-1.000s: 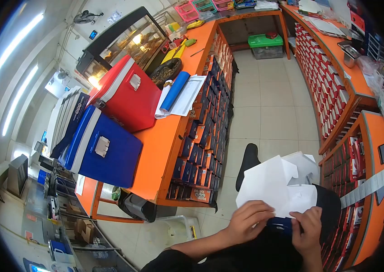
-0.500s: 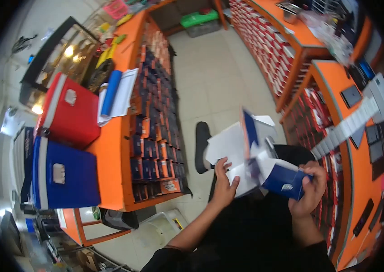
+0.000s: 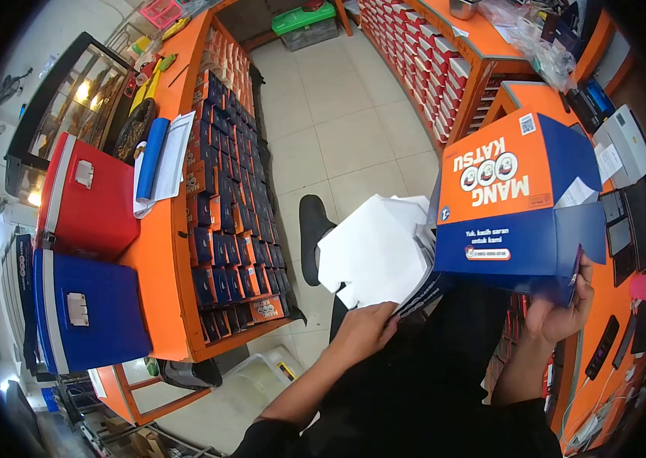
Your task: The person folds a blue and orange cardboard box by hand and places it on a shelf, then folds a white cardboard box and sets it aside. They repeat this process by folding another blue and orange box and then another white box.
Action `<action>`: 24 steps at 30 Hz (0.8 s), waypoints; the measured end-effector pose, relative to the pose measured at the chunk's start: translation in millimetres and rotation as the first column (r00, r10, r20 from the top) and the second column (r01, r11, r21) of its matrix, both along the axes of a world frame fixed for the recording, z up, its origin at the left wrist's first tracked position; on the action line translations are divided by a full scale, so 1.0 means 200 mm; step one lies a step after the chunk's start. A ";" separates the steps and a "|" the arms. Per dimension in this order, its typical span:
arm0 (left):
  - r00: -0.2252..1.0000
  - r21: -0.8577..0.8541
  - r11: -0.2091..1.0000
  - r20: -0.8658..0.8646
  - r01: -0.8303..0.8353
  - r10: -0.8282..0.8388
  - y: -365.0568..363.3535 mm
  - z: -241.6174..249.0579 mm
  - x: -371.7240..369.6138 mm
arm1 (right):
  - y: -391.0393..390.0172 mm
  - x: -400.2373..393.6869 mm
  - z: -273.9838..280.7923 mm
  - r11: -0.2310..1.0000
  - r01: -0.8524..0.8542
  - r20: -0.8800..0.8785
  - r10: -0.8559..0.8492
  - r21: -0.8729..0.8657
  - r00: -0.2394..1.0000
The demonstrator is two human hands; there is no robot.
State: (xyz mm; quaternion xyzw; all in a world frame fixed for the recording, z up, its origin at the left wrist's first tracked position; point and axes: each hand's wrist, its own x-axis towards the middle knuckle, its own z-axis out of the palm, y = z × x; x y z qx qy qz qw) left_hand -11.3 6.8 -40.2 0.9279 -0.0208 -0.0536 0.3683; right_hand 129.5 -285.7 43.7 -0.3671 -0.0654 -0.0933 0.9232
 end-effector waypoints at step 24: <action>0.878 -0.844 0.525 0.328 0.107 0.349 -0.04 0.33 0.10 | 0.45 -0.14 0.15 0.550 0.505 0.714 0.272 -0.665 0.645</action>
